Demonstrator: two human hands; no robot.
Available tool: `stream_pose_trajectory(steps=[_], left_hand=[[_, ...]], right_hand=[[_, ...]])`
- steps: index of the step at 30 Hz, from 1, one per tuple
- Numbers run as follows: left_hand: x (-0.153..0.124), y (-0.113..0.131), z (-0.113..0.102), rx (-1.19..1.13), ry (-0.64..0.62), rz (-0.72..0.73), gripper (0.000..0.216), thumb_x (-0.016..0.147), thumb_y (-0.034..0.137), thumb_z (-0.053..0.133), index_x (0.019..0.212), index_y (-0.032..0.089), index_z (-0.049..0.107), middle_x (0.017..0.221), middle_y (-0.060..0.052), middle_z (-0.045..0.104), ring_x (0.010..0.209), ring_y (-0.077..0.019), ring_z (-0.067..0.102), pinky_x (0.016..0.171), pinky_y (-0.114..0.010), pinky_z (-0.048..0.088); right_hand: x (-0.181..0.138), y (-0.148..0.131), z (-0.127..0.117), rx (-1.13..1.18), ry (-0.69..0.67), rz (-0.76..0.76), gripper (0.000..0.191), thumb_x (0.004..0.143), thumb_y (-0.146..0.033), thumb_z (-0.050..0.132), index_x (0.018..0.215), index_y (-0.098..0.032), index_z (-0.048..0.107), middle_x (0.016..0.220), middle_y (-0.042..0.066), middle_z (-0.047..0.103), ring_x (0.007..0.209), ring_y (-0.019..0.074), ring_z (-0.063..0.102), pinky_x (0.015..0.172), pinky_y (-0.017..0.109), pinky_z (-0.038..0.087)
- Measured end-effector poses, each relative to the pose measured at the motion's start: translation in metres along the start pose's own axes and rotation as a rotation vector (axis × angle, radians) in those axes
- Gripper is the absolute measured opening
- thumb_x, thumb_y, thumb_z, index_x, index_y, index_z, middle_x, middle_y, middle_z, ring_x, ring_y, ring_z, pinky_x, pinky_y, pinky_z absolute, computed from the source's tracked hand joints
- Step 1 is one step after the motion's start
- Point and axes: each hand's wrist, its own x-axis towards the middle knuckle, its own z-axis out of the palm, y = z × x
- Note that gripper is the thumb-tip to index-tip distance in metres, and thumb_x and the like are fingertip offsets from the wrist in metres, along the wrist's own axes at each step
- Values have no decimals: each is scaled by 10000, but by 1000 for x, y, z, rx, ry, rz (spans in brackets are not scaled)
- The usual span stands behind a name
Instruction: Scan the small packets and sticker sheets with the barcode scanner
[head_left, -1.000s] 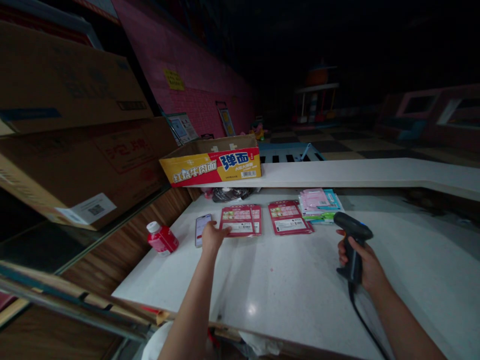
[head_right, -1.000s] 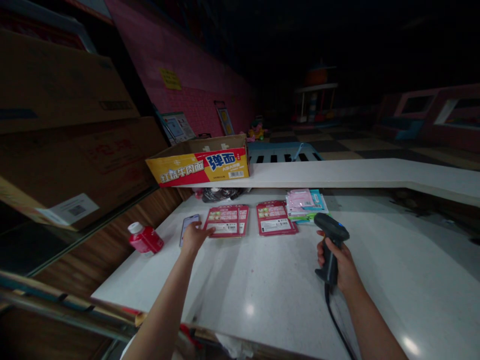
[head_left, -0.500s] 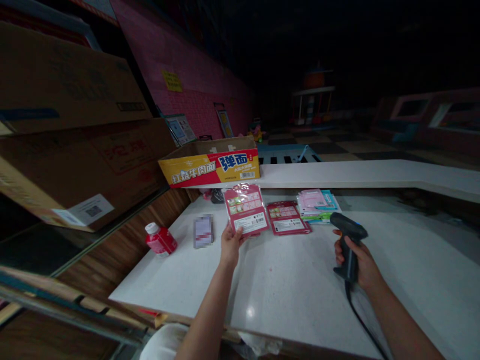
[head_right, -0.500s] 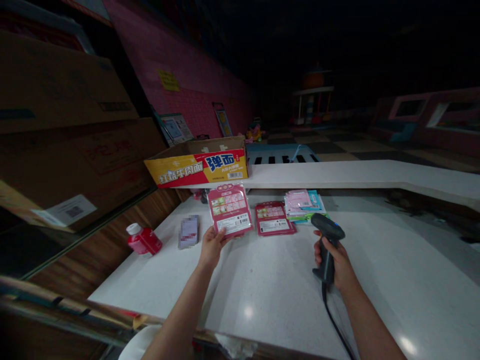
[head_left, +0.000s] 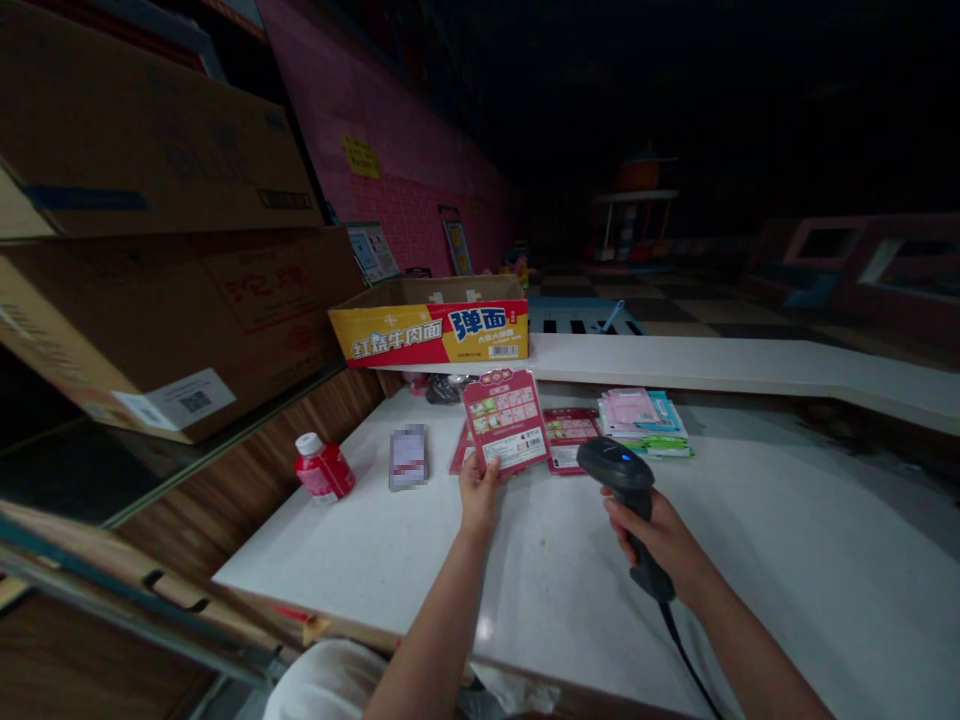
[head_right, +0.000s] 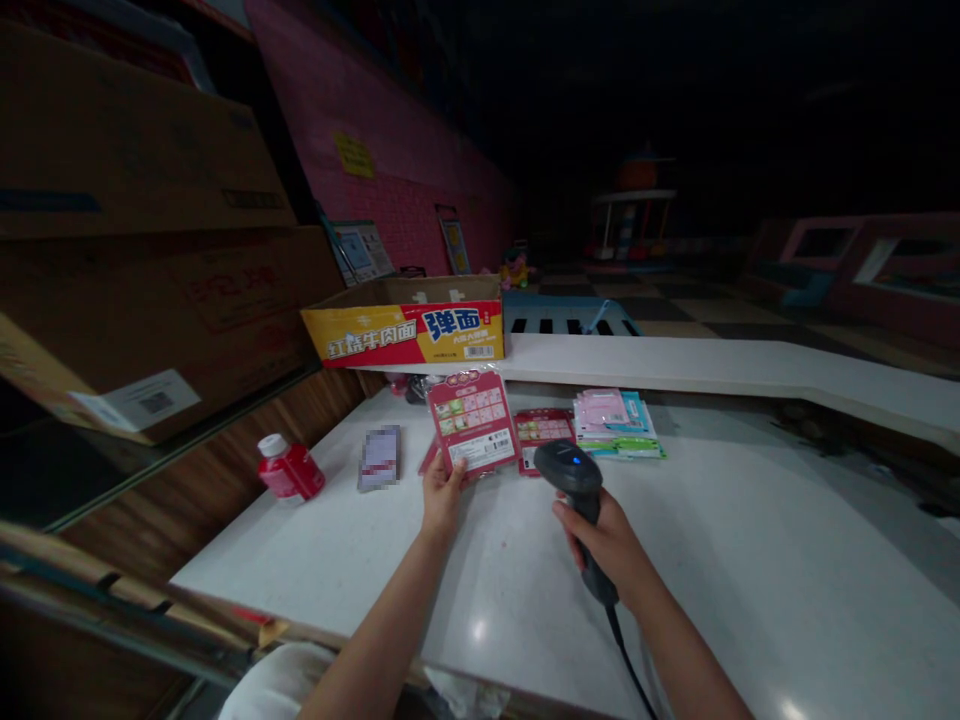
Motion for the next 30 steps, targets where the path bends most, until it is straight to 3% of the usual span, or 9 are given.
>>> stream_pose_trajectory(steps=[5, 18, 30], left_hand=[[-1, 0, 1, -6, -1, -14, 586, 654, 530, 792, 1071, 153, 627, 1133, -145, 710, 1026, -297, 689, 847, -418, 582], [2, -6, -2, -37, -13, 10, 549, 668, 471, 820, 1071, 144, 643, 1082, -104, 713, 943, -225, 706, 808, -341, 591], [2, -5, -1, -38, 2, 8, 597, 611, 516, 835, 1041, 148, 646, 1088, -131, 729, 990, -295, 702, 841, -418, 582]], right_hand=[[-9, 4, 16, -85, -28, -25, 394, 709, -545, 749, 828, -203, 594, 444, -72, 507, 311, 93, 418, 328, 211, 341], [-13, 2, 12, -135, -47, 26, 414, 726, -588, 698, 788, -207, 547, 435, -67, 508, 314, 97, 420, 337, 221, 351], [-12, -4, 6, -76, -47, 70, 450, 700, -590, 741, 830, -195, 571, 490, -63, 530, 344, 95, 450, 345, 221, 367]])
